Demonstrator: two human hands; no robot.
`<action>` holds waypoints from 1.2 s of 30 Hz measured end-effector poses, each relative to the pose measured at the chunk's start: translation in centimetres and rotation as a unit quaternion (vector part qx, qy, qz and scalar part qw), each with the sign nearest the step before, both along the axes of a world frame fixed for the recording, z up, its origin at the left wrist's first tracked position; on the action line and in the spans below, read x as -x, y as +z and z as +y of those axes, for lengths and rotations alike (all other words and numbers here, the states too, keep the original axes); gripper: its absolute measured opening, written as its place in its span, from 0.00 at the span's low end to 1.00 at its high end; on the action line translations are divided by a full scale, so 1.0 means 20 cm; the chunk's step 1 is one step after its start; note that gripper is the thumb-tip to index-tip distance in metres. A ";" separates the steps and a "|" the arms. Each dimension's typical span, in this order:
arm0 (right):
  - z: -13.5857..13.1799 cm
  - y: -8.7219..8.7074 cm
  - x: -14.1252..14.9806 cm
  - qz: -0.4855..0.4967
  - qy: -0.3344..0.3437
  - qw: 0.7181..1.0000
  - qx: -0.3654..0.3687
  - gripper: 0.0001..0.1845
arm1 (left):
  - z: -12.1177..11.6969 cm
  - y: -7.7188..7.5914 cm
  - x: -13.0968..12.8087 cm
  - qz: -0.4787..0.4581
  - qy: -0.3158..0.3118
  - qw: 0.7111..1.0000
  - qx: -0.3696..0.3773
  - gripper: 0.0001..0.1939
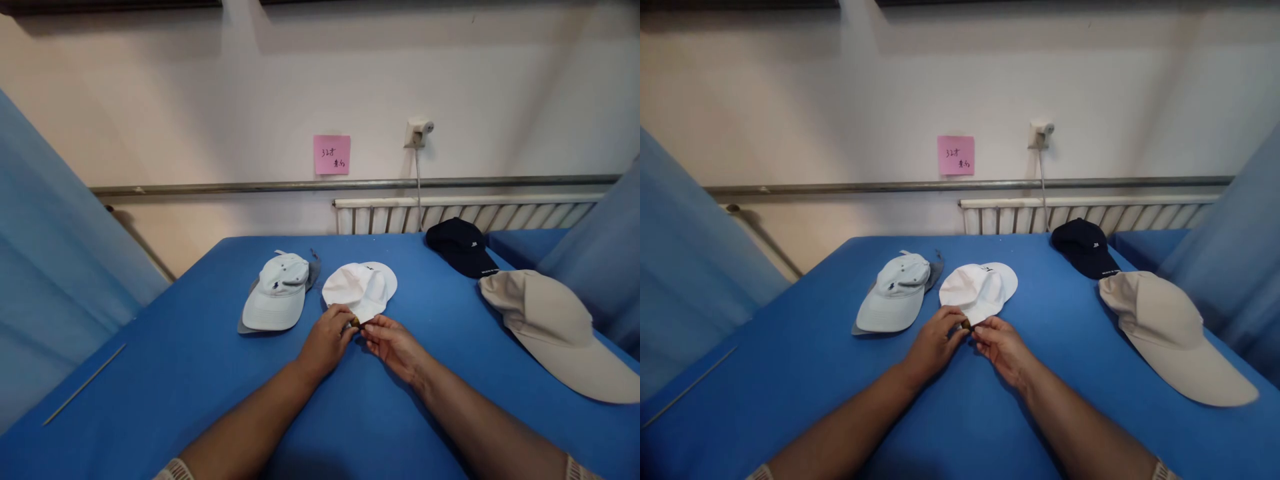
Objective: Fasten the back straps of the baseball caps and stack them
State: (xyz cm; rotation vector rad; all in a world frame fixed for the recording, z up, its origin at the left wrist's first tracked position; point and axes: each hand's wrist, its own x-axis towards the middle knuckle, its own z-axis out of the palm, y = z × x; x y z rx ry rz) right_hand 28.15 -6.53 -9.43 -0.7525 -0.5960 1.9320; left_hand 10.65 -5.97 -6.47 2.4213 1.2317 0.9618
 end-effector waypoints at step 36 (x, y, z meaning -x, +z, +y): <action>0.02 -0.01 0.03 -0.128 -0.083 0.988 -0.025 0.22 | -0.01 0.01 -0.05 0.079 -0.007 0.996 0.037 0.09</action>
